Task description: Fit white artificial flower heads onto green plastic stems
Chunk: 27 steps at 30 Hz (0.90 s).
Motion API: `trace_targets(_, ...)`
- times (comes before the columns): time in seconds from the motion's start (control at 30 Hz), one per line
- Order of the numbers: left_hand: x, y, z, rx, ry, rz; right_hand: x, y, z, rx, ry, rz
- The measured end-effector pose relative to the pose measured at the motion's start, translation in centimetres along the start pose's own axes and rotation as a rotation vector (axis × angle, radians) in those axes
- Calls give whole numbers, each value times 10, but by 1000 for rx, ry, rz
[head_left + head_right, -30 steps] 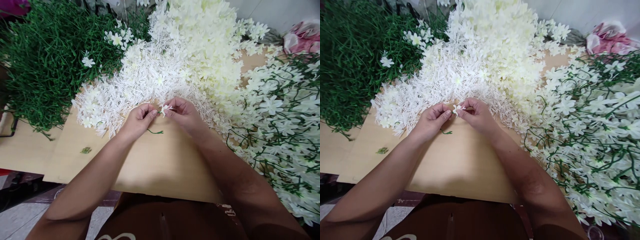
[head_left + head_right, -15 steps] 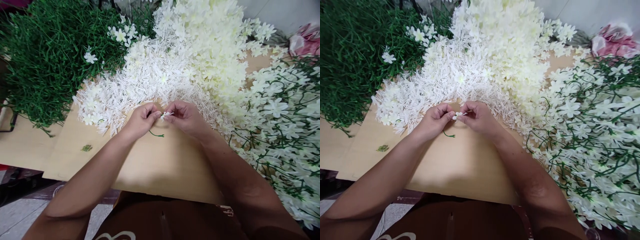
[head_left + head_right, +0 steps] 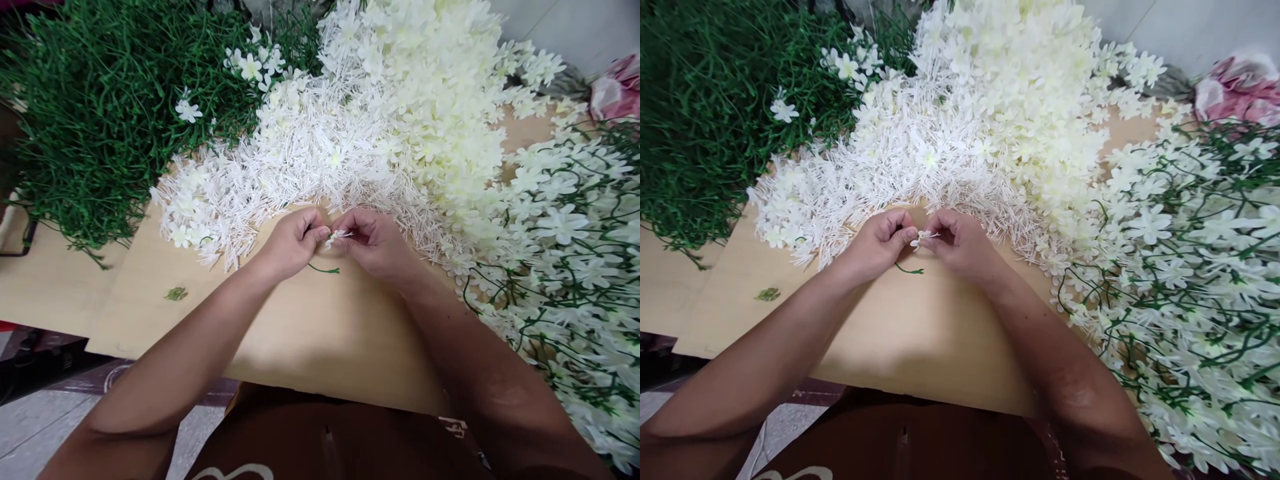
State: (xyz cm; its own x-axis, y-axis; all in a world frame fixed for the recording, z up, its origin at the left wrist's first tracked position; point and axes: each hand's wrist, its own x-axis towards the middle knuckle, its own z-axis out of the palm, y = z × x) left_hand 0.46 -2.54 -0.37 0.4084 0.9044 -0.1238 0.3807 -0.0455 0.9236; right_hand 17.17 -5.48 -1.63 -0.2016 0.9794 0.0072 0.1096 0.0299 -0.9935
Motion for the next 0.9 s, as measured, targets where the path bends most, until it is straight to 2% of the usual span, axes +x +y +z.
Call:
trace_targets(0.43,1,-2,2,61,-11,9,2,-1,2,-5,27,83)
trace_targets(0.57,2,-2,0,10,4,44,3,-1,3,0,51,79)
trace_targets(0.9,1,-5,-1,-34,6,113,2,-3,-7,83,15,46)
